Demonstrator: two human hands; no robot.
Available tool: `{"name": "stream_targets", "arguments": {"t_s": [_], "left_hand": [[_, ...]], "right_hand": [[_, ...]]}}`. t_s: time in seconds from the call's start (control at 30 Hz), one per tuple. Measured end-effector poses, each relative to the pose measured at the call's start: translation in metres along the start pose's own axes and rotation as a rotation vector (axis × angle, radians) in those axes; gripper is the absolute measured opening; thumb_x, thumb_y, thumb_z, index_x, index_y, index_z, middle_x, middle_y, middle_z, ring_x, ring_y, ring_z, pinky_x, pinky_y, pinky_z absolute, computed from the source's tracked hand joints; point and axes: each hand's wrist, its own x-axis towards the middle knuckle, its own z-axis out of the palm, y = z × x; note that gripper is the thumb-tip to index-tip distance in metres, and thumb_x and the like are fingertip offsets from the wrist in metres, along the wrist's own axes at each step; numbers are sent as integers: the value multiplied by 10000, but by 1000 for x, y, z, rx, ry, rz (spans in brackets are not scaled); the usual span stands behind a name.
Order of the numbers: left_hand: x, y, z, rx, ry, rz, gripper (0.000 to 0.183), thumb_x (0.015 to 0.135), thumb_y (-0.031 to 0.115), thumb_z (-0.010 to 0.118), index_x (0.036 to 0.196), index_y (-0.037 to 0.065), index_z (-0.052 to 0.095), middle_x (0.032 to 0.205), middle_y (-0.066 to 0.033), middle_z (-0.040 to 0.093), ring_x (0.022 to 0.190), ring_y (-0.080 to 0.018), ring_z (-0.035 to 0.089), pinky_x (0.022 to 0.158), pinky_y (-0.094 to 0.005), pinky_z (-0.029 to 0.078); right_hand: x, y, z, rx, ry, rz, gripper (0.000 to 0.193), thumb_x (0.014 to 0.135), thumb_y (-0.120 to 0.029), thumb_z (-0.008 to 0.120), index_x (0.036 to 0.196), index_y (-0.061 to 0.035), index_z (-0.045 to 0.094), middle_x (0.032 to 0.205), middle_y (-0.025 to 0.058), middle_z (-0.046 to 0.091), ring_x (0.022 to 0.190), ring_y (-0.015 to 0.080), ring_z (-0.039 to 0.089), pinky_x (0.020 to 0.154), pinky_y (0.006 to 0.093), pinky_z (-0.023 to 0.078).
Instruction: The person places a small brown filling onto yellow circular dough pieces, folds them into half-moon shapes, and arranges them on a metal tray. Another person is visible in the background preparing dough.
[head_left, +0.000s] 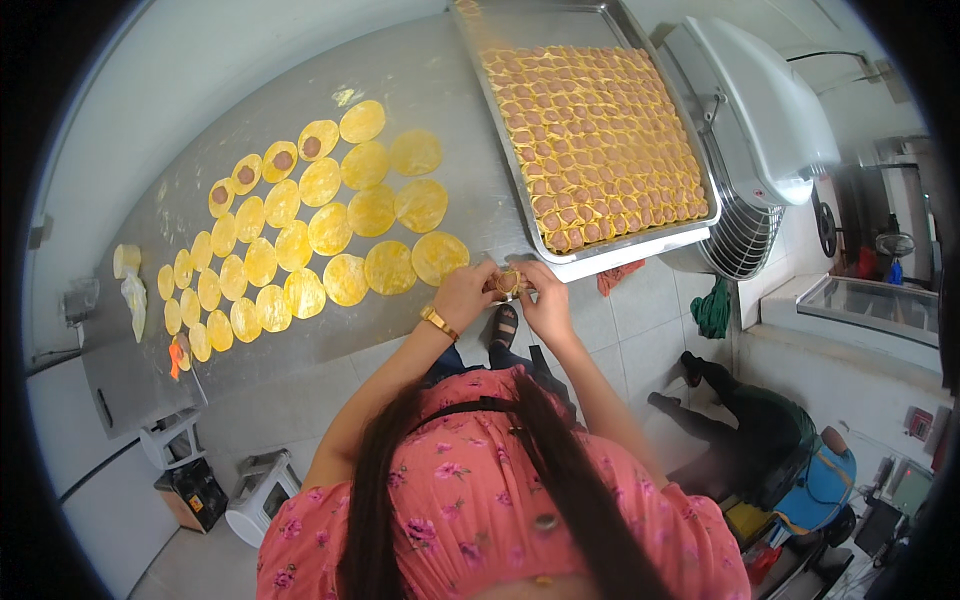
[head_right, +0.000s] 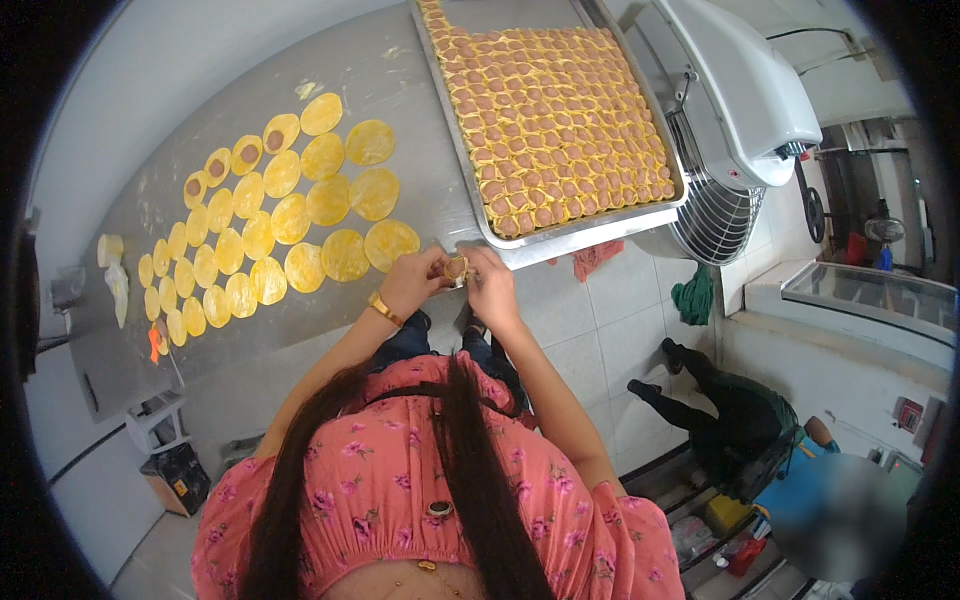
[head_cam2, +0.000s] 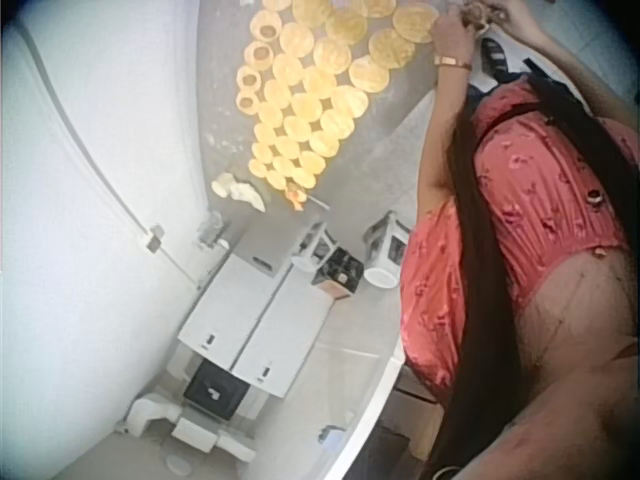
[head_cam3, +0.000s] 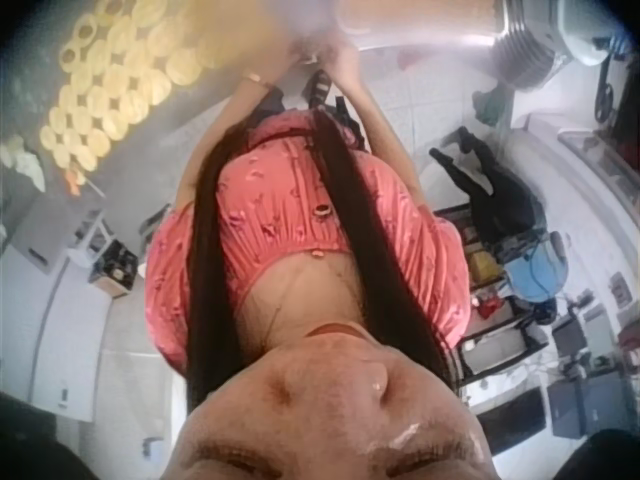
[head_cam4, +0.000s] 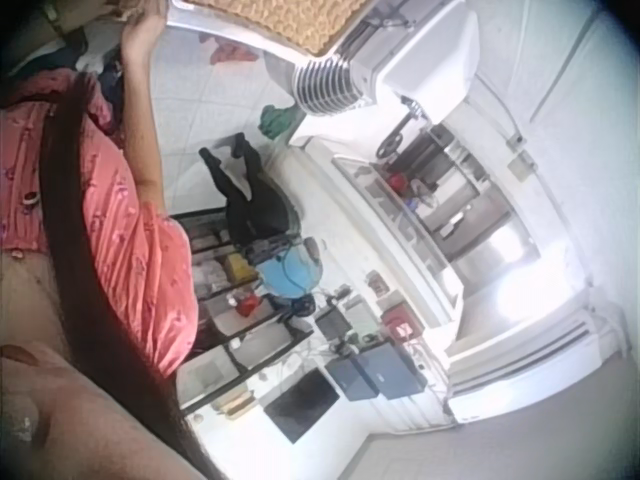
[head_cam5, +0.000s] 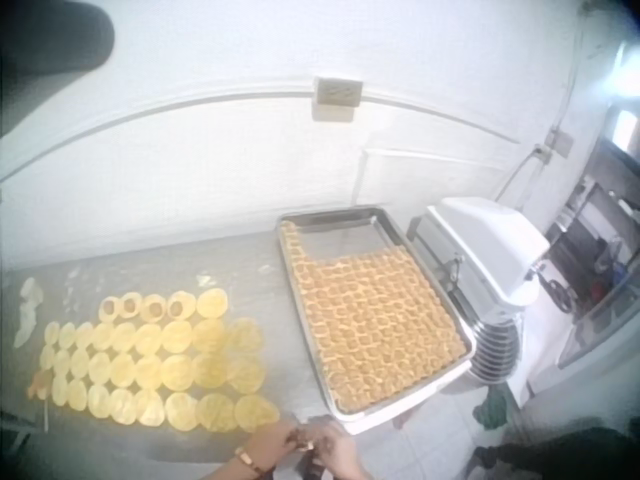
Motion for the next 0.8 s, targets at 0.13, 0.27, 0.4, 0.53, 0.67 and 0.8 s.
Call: {"name": "stream_targets", "arguments": {"t_s": [0.13,0.27,0.4,0.53,0.67,0.8], "left_hand": [[3,4,-1,0,-35,-14,202,717,155,712,843,77,574,710,-105,642,681,-300,627,607,-391,481],[6,5,-3,20,-106,-38,204,718,155,707,853,80,574,740,-103,636,716,-297,624,623,-389,480],[5,1,-3,-40,22,70,203,725,138,688,874,72,567,819,-106,613,783,-293,607,655,-386,475],[10,-3,0,-47,-25,69,199,730,126,673,888,63,570,846,-103,604,792,-296,593,667,-388,472],[9,-4,-1,-95,1,80,185,732,119,667,882,59,577,818,-105,603,782,-307,588,667,-393,468],[11,-4,-3,-25,-44,67,179,735,120,660,888,64,586,828,-111,602,785,-314,586,678,-399,469]], "right_hand": [[-2,-2,1,-28,26,15,379,651,102,595,1013,-9,606,962,157,582,894,359,576,756,401,477],[0,-3,0,-44,41,-68,407,643,99,595,1034,-15,602,964,152,577,881,357,576,751,403,477],[-4,-3,0,-148,50,39,418,649,91,601,1050,-25,599,980,143,576,878,346,580,746,403,479],[-3,-2,6,-45,35,90,418,657,82,609,1060,-29,594,1004,140,575,879,343,586,742,403,481],[-3,-3,6,-82,106,19,362,678,76,607,1028,-17,602,976,145,581,873,350,586,737,406,481],[-1,-6,6,-55,68,76,385,675,84,606,1046,-18,604,984,148,577,879,351,583,747,405,482]]}}
